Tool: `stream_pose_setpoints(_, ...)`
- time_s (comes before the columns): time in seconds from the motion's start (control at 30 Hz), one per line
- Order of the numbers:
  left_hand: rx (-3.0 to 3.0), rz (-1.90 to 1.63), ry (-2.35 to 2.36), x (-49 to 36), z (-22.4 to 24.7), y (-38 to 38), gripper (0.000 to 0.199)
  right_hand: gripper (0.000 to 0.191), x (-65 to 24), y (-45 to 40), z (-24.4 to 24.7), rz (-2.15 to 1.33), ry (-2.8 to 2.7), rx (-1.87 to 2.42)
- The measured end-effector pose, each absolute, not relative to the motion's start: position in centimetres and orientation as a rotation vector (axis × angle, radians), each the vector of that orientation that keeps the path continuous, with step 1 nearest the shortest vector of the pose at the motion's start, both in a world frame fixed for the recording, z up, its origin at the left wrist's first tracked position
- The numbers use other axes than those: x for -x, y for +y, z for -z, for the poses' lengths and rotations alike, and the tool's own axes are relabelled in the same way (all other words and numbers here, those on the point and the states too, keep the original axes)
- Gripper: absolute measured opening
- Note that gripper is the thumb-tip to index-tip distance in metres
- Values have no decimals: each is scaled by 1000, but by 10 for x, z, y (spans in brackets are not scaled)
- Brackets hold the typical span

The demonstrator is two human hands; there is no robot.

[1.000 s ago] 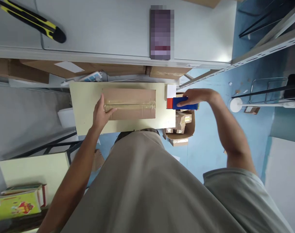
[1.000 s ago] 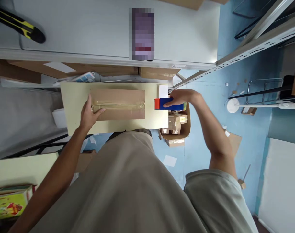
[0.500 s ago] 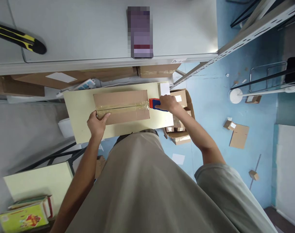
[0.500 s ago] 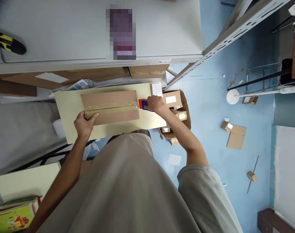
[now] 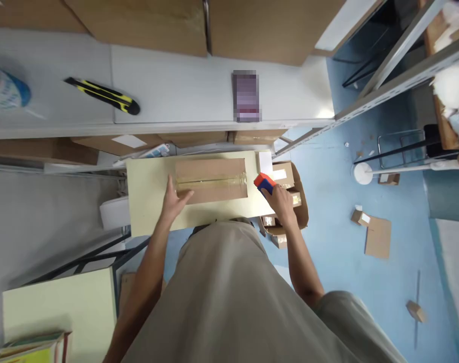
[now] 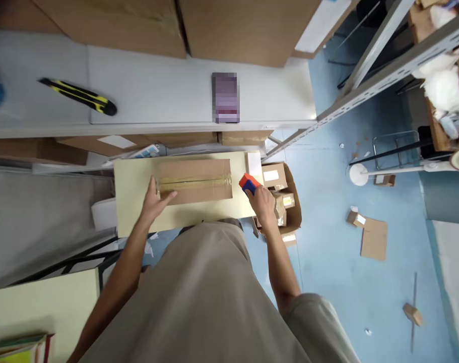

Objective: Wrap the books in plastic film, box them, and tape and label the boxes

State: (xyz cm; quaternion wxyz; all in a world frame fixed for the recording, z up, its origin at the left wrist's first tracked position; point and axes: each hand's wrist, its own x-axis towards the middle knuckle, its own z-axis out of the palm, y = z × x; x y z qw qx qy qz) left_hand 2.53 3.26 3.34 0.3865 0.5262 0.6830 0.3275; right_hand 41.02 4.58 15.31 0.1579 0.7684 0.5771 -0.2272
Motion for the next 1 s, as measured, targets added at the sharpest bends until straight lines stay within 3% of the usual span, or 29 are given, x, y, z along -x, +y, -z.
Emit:
stream_pose_setpoints(0.3,-1933,-1121,1473,-97,-170,82,89,41,-292,119,-242,524,2485,-2028)
stream_pose_setpoints(0.43,-1972,-1229,1461,-99,-196,114,84,51,-237,180,-261,279,2794,-1809)
stream_pose_setpoints(0.73,-1789,-1126,1603,-89,-175,118,73,56,-199,257,-215,71,3043,-1668)
stream_pose_setpoints(0.9,-1487,-994,1838,-55,-114,84,70,58,-247,205,-174,212,3134,-1917)
stream_pose_setpoints(1.0,-1223,-835,2028,-32,-73,54,53,67,-290,140,-123,449,2892,-2270)
